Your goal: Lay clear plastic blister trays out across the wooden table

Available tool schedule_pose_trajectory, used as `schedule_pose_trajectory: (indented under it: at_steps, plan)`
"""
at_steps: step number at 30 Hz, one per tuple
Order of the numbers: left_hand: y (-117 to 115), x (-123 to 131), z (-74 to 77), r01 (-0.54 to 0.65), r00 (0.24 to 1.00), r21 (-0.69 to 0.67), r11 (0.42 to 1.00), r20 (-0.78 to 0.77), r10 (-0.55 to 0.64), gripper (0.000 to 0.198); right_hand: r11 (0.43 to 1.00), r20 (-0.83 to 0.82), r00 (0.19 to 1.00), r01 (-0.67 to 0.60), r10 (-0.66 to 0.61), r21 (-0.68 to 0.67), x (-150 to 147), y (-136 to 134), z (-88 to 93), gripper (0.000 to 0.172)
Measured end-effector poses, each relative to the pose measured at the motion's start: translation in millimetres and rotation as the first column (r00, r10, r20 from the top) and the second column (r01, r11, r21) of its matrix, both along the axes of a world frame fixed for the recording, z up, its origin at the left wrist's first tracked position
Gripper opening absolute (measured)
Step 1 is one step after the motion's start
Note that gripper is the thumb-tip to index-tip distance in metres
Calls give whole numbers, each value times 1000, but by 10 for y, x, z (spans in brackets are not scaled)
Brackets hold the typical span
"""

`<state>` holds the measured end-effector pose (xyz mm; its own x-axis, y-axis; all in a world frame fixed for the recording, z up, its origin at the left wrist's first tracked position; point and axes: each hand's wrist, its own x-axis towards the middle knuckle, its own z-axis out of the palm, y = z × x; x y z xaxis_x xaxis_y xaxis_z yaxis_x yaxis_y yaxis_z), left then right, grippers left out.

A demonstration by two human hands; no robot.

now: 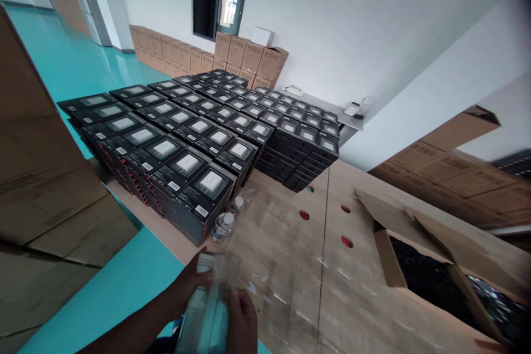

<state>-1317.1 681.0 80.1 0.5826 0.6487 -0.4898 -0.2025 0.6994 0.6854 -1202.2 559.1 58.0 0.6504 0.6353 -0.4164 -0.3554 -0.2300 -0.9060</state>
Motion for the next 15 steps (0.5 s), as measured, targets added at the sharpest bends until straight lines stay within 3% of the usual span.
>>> schedule_pose_trajectory:
  at_steps: [3, 5, 10, 13, 15]
  plan:
    - [50, -26, 65, 2, 1000, 26, 1000, 1, -2, 65, 982, -51, 982, 182, -180, 48, 323, -39, -103, 37]
    - [60, -21, 59, 7, 1000, 10, 1000, 12, -7, 63, 960, -87, 962, 266, -259, 83, 568, -1, -204, 43]
    - [-42, 55, -136, -56, 998, -8, 998, 37, 56, 65, 985, 117, 985, 139, -127, -101, 1088, 163, -417, 55]
    - [-95, 69, -246, -98, 995, -9, 995, -25, 97, 67, 969, 234, 966, 159, -112, -192, 1208, 119, -361, 48]
    - [-108, 78, -285, -131, 989, -9, 991, -69, 130, 73, 966, 300, 952, 133, -62, -221, 1095, 24, -270, 49]
